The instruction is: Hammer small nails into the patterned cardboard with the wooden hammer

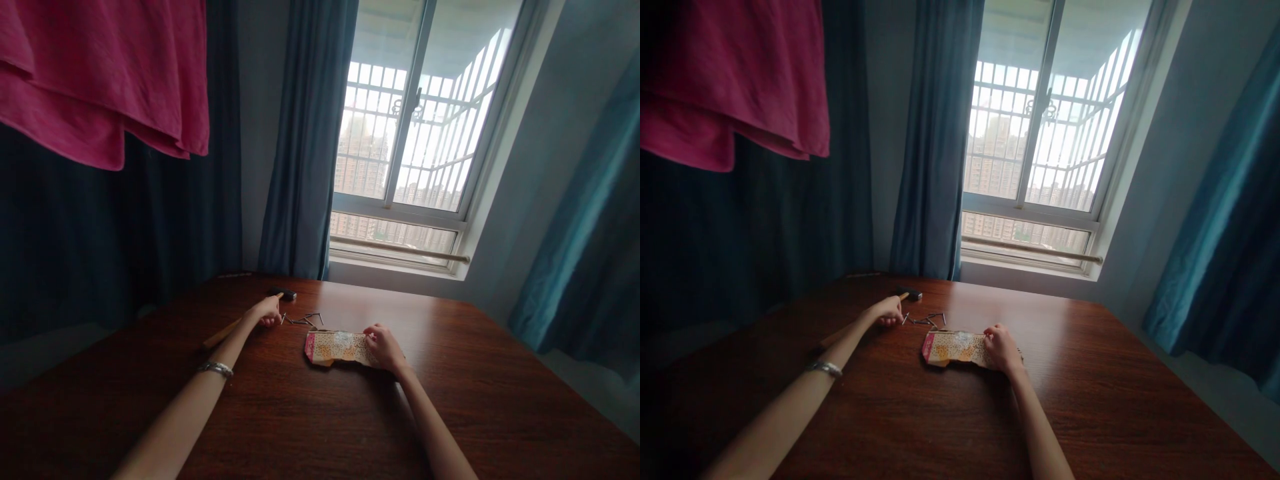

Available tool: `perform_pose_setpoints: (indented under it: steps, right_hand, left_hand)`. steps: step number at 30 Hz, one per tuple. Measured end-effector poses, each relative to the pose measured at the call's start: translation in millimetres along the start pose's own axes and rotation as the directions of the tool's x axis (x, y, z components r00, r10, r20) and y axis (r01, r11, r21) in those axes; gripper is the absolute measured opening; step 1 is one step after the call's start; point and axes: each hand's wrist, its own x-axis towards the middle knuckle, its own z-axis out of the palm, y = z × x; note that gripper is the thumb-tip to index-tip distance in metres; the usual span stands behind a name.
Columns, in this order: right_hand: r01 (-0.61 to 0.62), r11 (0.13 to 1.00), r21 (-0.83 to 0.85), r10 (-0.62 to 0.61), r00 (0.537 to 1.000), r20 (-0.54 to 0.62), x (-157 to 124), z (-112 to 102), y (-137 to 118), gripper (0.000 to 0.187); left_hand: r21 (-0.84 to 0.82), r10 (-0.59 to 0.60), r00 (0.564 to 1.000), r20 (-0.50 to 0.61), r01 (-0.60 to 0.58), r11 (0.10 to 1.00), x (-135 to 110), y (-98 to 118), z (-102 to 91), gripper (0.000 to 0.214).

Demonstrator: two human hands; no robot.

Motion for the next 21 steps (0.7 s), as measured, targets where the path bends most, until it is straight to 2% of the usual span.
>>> perform_pose_setpoints:
  steps: [3,6,10,15,21]
  right_hand:
    - [0.0,1.0,0.003,0.0,1.0,-0.01,-1,-1,1,0.022]
    - [-0.006,1.0,0.009,0.007,1.0,-0.019,0,-1,4,0.022]
    - [-0.034,0.999,0.012,0.034,0.999,-0.024,2,-1,9,0.022]
    - [-0.052,0.999,0.013,0.052,0.998,-0.019,2,-3,12,0.022]
    - [-0.059,0.998,0.011,0.06,0.998,-0.024,0,-6,12,0.022]
  left_hand:
    - [-0.054,-0.032,0.999,0.04,0.035,0.998,-2,5,5.7,0.019]
    - [-0.032,-0.027,1.0,-0.009,0.027,0.999,-6,12,9.7,0.022]
    - [0.06,-0.012,0.997,-0.08,0.016,0.998,-13,20,12.7,0.024]
    - [0.263,0.02,0.992,-0.127,0.015,0.965,-10,23,13.1,0.021]
    - [0.367,0.079,0.982,-0.171,-0.011,0.93,-6,20,14.6,0.043]
